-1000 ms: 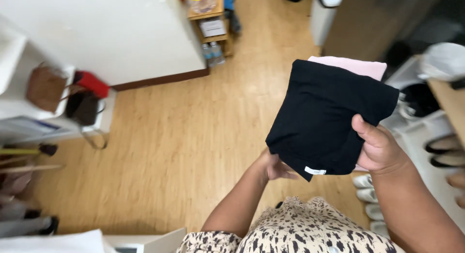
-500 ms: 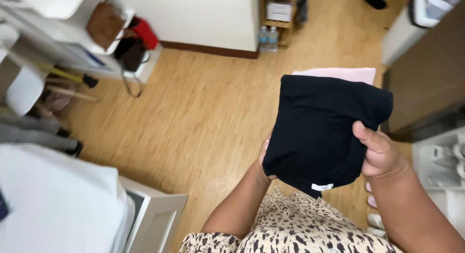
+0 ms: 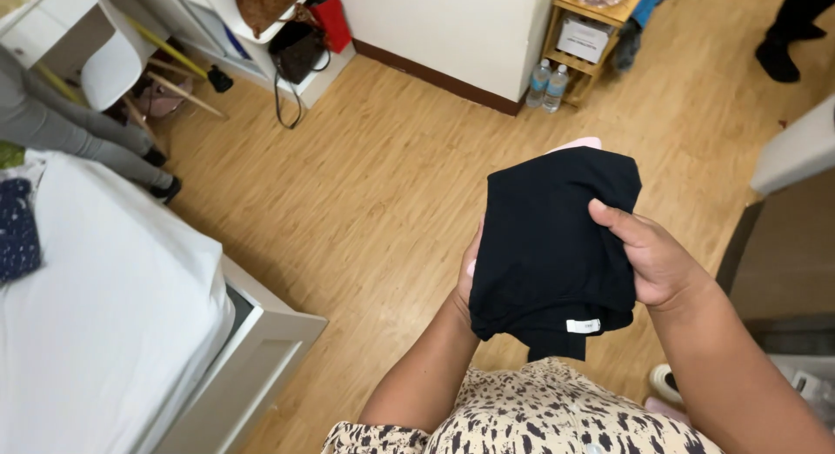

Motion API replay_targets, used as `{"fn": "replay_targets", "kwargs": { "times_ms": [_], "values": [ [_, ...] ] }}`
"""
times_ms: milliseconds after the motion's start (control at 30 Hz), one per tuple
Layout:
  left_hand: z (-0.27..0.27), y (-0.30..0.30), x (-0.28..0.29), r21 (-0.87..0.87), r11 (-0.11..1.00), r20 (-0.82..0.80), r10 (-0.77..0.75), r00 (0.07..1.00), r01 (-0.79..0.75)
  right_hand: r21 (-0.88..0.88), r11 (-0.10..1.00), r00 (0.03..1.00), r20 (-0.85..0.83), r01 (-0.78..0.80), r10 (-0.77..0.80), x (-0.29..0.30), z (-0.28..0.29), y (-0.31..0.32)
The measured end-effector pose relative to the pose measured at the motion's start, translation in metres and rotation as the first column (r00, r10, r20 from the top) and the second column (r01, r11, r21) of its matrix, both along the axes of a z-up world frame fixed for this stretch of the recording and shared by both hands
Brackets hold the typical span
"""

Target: The person folds a small checkered shirt and places it on a white shelf. They then pick up a black garment from a round table, fold it, and add it to the stack on the shelf. Finally, they fold a pink and black item from the table and place it on the shelf as well.

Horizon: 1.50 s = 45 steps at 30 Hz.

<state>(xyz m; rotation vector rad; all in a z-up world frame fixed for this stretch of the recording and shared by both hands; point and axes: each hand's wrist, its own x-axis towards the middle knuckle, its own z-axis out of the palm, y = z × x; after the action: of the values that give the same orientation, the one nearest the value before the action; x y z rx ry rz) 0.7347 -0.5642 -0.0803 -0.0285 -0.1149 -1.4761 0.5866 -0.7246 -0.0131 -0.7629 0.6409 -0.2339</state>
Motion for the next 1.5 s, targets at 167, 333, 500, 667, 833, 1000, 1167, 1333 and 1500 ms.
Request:
{"fn": "replay_targets", "kwargs": {
  "times_ms": [167, 333, 500, 667, 833, 1000, 1167, 1333, 1500],
  "values": [
    [0.009, -0.027, -0.007, 0.041, 0.994, 0.012, 0.1, 0.995, -0.1, -0.032, 0.997, 0.992, -0.104, -0.076, 0.072, 0.013, 0.01, -0.035],
    [0.008, -0.043, -0.013, 0.055, 0.975, 0.049, 0.211, 0.976, -0.214, -0.018, 0.988, 0.982, -0.114, -0.151, 0.148, 0.023, 0.011, -0.06],
    [0.004, -0.058, -0.014, 0.016, 0.967, 0.011, 0.255, 0.967, -0.255, -0.148, 0.974, 0.97, -0.197, -0.17, 0.139, 0.036, 0.023, -0.07],
    [-0.006, -0.066, -0.018, 0.039, 0.944, -0.007, 0.327, 0.945, -0.327, -0.293, 0.923, 0.961, -0.188, -0.251, 0.202, 0.045, 0.018, -0.083],
    [0.001, -0.068, -0.025, 0.073, 0.916, 0.015, 0.395, 0.918, -0.395, -0.432, 0.849, 0.951, -0.176, -0.306, 0.253, 0.051, 0.012, -0.094],
    [0.004, -0.071, -0.025, 0.131, 0.872, 0.08, 0.465, 0.882, -0.472, -0.28, 0.897, 0.933, -0.213, -0.342, 0.289, 0.058, 0.016, -0.1],
    [0.014, -0.073, -0.018, 0.139, 0.852, 0.101, 0.496, 0.863, -0.505, -0.214, 0.904, 0.927, -0.152, -0.369, 0.343, 0.063, 0.008, -0.11],
    [0.029, -0.081, -0.004, 0.151, 0.815, 0.167, 0.537, 0.827, -0.56, -0.128, 0.905, 0.911, 0.022, -0.406, 0.412, 0.071, -0.002, -0.126],
    [0.029, -0.097, 0.015, 0.124, 0.836, 0.144, 0.518, 0.843, -0.535, -0.066, 0.871, 0.852, 0.183, -0.487, 0.49, 0.076, -0.049, -0.161]
  ]
}}
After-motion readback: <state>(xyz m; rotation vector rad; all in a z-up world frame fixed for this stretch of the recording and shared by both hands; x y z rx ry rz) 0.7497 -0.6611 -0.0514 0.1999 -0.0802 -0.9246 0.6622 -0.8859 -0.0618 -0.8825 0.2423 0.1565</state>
